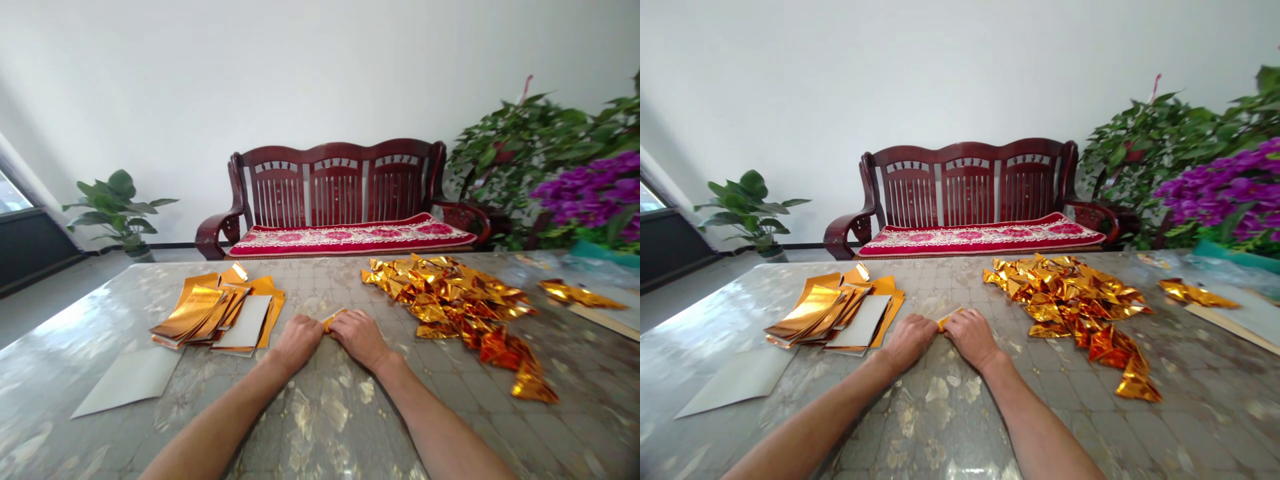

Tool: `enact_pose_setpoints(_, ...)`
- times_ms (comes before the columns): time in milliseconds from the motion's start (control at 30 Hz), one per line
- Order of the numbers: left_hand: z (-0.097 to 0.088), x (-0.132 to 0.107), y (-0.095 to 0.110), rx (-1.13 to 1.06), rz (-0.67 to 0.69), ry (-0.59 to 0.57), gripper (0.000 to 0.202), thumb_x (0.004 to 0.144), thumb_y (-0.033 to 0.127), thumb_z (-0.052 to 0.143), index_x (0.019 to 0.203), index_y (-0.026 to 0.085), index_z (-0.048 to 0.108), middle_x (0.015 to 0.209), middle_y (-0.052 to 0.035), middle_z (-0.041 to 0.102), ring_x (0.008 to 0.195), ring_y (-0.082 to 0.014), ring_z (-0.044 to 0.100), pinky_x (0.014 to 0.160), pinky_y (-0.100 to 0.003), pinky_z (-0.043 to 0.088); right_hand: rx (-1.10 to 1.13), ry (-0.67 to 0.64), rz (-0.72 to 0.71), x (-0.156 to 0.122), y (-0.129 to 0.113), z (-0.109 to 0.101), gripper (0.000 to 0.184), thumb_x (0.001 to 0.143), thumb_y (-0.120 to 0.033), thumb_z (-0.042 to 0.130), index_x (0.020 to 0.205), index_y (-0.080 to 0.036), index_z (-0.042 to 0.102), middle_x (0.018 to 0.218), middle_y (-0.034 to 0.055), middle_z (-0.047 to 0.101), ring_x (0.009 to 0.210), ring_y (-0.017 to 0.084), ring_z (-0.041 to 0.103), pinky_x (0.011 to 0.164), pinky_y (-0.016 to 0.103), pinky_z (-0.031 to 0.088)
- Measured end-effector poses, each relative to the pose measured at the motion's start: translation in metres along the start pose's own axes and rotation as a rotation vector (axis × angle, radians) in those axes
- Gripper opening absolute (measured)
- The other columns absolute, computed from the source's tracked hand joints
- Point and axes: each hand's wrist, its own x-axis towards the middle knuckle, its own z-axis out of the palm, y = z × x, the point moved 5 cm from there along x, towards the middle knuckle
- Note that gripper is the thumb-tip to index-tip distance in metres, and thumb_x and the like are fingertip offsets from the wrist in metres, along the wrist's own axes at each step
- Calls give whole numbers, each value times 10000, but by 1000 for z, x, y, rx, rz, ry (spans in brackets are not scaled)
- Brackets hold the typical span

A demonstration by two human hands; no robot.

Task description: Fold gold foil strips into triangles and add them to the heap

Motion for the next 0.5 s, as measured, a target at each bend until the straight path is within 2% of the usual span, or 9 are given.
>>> enact_pose_setpoints(133, -2, 0, -7, -54, -40, 21, 230, 982, 217, 460, 884, 188, 666, 853, -59, 701, 867, -200, 635, 832, -310, 449, -58, 13, 14, 1, -2, 1, 175, 976, -276, 530, 942, -224, 694, 934, 42, 710, 920, 188, 601, 799, 304, 377)
enact_pose_setpoints(233, -5, -2, -9, -156, -40, 45, 182, 971, 300, 513, 985, 204, 668, 932, -43, 705, 935, -196, 621, 861, -293, 449, -59, 35, 39, 2, -1, 3, 224, 995, -262, 478, 941, -213, 690, 905, 47, 702, 889, 187, 599, 772, 305, 378)
enact_pose_setpoints(333, -6, -3, -12, -221, -87, 82, 177, 966, 278, 518, 1034, 222, 672, 975, -34, 699, 966, -187, 611, 856, -275, 452, -31, 50, 78, 2, 1, 3, 241, 995, -262, 461, 951, -211, 691, 910, 52, 697, 889, 187, 597, 765, 305, 382)
enact_pose_setpoints(500, -2, -2, -7, -158, -205, 106, 257, 993, 274, 441, 959, 218, 689, 940, -52, 688, 932, -191, 612, 827, -284, 455, -8, 47, 87, 0, 0, 1, 182, 968, -274, 512, 966, -214, 683, 953, 57, 690, 940, 198, 582, 789, 309, 382)
